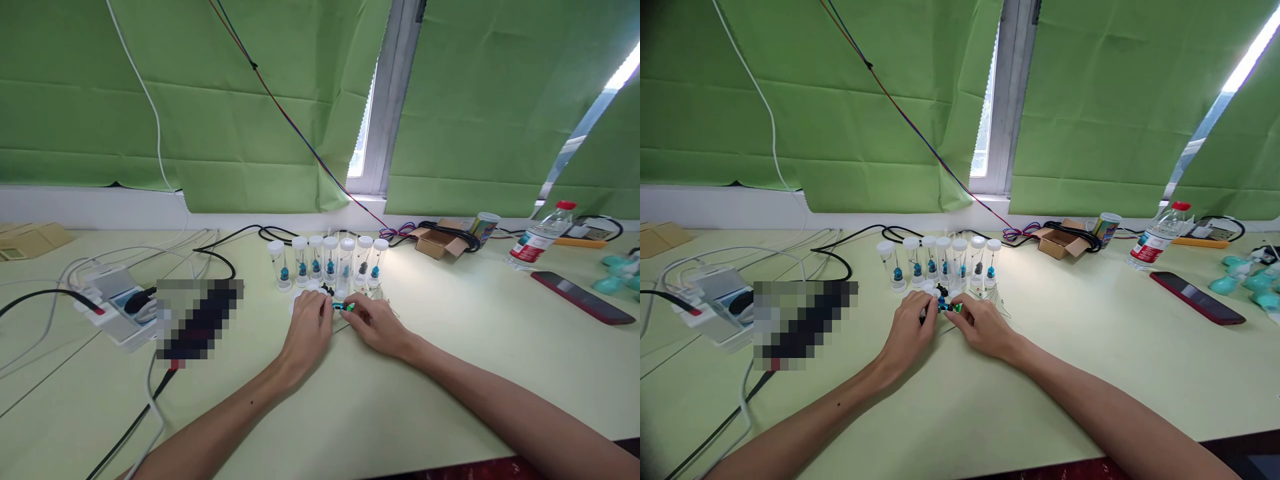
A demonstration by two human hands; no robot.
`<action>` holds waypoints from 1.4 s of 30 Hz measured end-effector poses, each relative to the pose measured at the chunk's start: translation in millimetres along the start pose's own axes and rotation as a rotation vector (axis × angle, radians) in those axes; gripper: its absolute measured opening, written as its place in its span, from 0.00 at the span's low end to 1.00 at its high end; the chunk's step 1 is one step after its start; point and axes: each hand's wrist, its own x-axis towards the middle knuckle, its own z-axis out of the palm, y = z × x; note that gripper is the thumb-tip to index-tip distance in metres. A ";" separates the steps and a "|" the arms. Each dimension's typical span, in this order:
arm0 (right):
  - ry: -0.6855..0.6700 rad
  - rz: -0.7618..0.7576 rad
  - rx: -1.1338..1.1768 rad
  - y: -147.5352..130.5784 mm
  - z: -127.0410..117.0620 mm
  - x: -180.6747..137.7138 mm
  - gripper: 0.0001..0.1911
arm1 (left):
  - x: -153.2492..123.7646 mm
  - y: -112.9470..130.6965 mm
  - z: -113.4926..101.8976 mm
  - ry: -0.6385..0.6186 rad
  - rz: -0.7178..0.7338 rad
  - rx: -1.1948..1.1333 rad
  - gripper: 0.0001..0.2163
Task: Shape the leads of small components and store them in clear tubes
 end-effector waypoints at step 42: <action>-0.039 0.011 -0.047 -0.3 -1.0 2.1 0.17 | -1.2 5.0 -0.8 -0.009 0.086 0.026 0.14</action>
